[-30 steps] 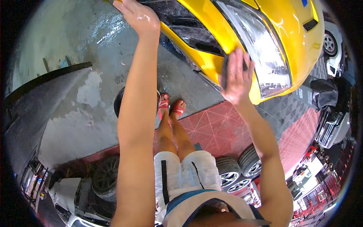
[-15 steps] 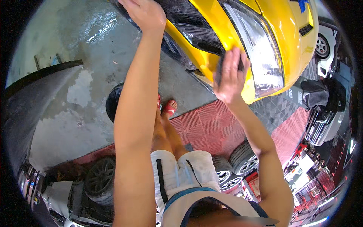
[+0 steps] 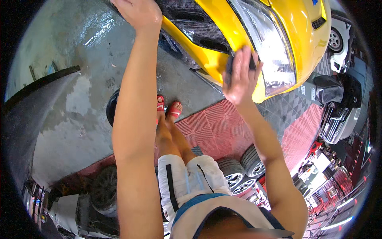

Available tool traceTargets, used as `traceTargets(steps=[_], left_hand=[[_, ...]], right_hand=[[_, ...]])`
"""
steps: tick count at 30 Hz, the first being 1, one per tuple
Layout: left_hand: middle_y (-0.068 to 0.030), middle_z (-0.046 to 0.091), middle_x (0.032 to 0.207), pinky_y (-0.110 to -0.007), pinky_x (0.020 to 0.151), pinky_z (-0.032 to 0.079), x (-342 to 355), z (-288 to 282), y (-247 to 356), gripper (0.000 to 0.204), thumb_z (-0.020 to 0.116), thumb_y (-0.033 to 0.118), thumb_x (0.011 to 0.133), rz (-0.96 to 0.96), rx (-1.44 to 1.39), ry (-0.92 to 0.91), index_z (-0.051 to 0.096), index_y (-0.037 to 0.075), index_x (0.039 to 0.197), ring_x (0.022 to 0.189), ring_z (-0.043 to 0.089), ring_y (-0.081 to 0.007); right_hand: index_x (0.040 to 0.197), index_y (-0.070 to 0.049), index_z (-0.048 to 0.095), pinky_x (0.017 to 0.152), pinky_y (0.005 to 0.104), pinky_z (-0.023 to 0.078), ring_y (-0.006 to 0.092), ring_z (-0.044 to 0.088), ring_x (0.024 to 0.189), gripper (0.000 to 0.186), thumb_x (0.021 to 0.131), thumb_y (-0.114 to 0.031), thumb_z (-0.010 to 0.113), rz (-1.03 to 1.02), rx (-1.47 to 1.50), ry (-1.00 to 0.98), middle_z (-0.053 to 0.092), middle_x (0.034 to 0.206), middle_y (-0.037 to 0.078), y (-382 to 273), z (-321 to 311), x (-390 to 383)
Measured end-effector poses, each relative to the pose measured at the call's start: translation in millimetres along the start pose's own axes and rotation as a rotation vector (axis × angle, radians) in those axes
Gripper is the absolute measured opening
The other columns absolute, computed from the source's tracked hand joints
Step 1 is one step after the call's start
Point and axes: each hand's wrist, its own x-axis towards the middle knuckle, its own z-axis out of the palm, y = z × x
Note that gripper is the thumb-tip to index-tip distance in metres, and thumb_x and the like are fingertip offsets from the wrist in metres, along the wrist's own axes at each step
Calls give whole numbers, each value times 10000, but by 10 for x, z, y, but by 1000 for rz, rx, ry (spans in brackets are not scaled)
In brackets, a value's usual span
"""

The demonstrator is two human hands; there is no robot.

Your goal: Sanding the front bumper and body panels of a yellow car using a wet-sanding block technique.

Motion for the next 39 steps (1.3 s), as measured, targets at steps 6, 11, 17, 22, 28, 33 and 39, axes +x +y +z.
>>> traceTargets(steps=[6, 11, 17, 22, 28, 33, 39], left_hand=[[-278, 372, 1546, -365, 1205, 227, -2, -38, -47, 612, 353, 375, 1091, -1, -66, 24, 340, -81, 1499, 1454, 329, -379], [-287, 381, 1537, -375, 1202, 238, -8, 14, 18, 609, 351, 368, 1091, 9, -61, 4, 345, -92, 1489, 1451, 336, -379], [-297, 376, 1536, -391, 1206, 236, 10, -65, -20, 604, 351, 356, 1088, 34, 19, 3, 355, -104, 1478, 1455, 327, -395], [-301, 379, 1533, -392, 1209, 234, -41, -16, 65, 599, 344, 339, 1086, 37, 80, 20, 357, -123, 1467, 1453, 327, -403], [-313, 386, 1523, -390, 1212, 233, -60, 14, 71, 588, 348, 319, 1084, 64, 58, 41, 364, -134, 1459, 1447, 336, -412], [-299, 351, 1550, -409, 1225, 206, -32, -3, 113, 623, 312, 366, 1086, 46, 30, 15, 337, -113, 1483, 1473, 286, -404], [-311, 448, 1438, -426, 1160, 277, -68, -76, 234, 568, 299, 324, 1074, 2, -61, -140, 378, -133, 1402, 1328, 424, -442]], right_hand=[[1490, 69, 356, 1168, 659, 152, 531, 290, 1434, 790, 793, -148, 659, 1, 50, 25, 290, 1583, 295, -175, 2, 193], [1512, 48, 352, 1156, 689, 136, 542, 315, 1424, 815, 818, -220, 686, 0, -31, 1, 337, 1568, 287, 162, 44, -223], [1531, -16, 365, 1148, 671, 202, 500, 339, 1428, 892, 731, -192, 719, -25, 100, 70, 314, 1613, 195, -315, -104, 749], [1517, -3, 381, 1158, 679, 161, 492, 332, 1441, 867, 731, -161, 711, -32, -10, 32, 360, 1589, 204, -60, -106, 209], [1533, -62, 376, 1189, 586, 218, 420, 403, 1405, 994, 636, -202, 780, -60, 55, 163, 338, 1610, 157, -547, -118, 1200], [1492, -32, 447, 1180, 628, 183, 413, 353, 1452, 892, 656, -170, 726, -31, -15, 130, 339, 1614, 155, -114, -47, 325], [1517, -32, 392, 1174, 606, 217, 471, 433, 1340, 886, 730, -218, 752, -79, 49, 104, 352, 1591, 189, -589, -197, 1309]])
